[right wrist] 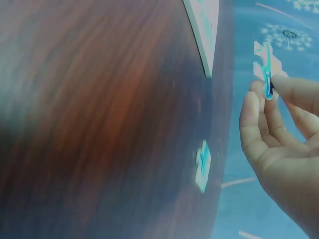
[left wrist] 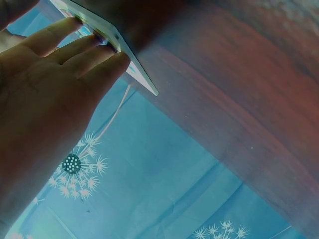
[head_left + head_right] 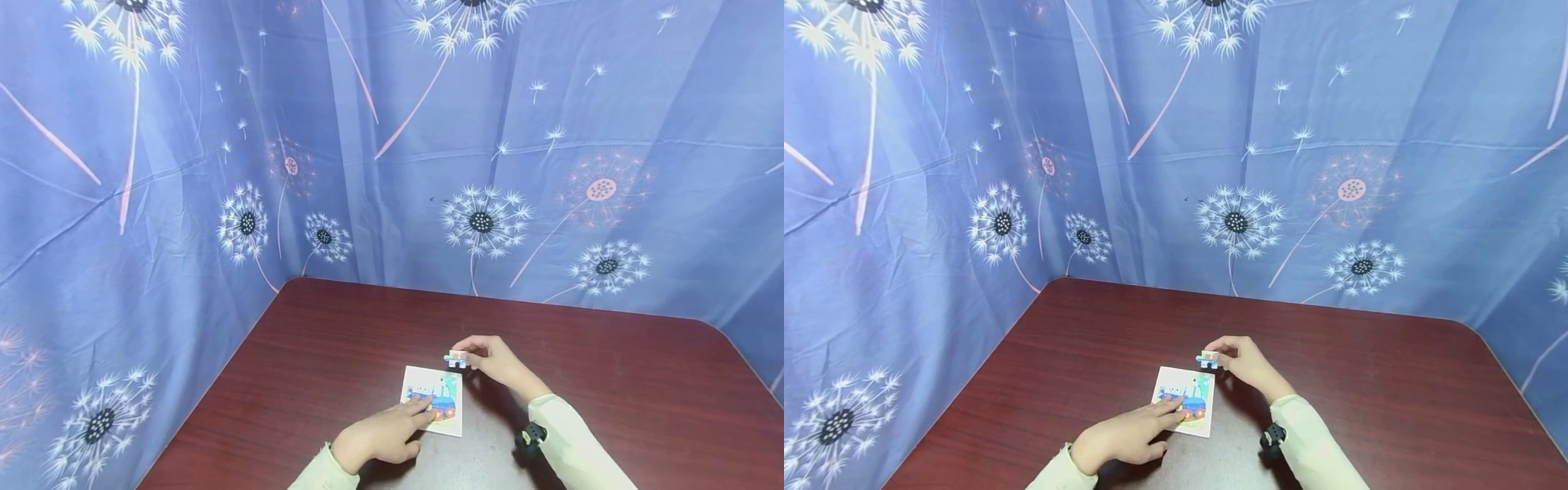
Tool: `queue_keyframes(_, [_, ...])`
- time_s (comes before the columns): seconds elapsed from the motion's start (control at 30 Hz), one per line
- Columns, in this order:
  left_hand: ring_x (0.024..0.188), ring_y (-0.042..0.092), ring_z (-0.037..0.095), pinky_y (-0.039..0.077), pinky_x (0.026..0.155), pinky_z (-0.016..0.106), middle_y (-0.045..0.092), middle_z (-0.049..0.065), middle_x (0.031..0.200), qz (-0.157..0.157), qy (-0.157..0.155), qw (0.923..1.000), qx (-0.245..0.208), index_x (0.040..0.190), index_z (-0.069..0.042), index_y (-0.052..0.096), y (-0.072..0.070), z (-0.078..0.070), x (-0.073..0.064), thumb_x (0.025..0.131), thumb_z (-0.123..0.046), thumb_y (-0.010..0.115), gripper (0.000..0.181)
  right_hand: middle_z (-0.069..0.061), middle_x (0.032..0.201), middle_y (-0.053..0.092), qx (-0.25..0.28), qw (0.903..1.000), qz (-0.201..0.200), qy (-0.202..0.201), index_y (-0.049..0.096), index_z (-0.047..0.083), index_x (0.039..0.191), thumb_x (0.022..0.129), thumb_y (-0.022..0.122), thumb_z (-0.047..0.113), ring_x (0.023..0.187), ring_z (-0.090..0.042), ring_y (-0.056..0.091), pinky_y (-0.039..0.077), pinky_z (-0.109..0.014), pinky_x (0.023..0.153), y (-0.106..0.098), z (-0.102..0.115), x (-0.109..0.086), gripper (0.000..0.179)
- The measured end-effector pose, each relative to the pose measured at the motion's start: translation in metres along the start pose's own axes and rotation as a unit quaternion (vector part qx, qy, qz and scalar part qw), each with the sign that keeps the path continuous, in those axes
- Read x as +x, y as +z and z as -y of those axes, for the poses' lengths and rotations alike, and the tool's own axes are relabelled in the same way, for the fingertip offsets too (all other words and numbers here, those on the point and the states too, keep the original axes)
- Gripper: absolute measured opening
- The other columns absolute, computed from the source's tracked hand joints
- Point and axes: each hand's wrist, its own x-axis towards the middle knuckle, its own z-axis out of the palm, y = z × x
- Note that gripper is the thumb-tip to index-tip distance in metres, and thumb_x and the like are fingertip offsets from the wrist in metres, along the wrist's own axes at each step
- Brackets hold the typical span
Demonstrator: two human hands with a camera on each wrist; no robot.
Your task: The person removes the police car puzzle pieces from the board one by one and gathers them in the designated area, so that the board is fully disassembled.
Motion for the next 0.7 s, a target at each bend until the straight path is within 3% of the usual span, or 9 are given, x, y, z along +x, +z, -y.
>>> queue_keyframes(0.3, [0.141, 0.031, 0.022, 0.031, 0.112, 0.035, 0.033, 0.008, 0.154, -0.001, 0.008, 0.9999, 0.010, 0.146, -0.012, 0.042, 0.000, 0.001, 0.000, 0.091, -0.022, 0.061, 0.059, -0.015, 0.096, 0.070, -0.031, 0.9986, -0.030, 0.031, 0.068, -0.001, 0.108, 0.092, 0.062, 0.006, 0.075, -0.026, 0.064, 0.055, -0.036, 0.064, -0.027, -0.003, -0.012, 0.019])
queue_keyframes(0.7, [0.141, 0.030, 0.024, 0.031, 0.112, 0.038, 0.031, 0.009, 0.155, 0.000, 0.004, 1.0000, -0.007, 0.146, -0.012, 0.042, 0.003, 0.003, 0.000, 0.091, -0.021, 0.059, 0.059, -0.014, 0.092, 0.070, -0.043, 0.9947, -0.074, 0.057, 0.068, -0.003, 0.106, 0.090, 0.064, 0.004, 0.073, -0.021, 0.063, 0.054, -0.034, 0.061, -0.056, -0.019, -0.026, 0.018])
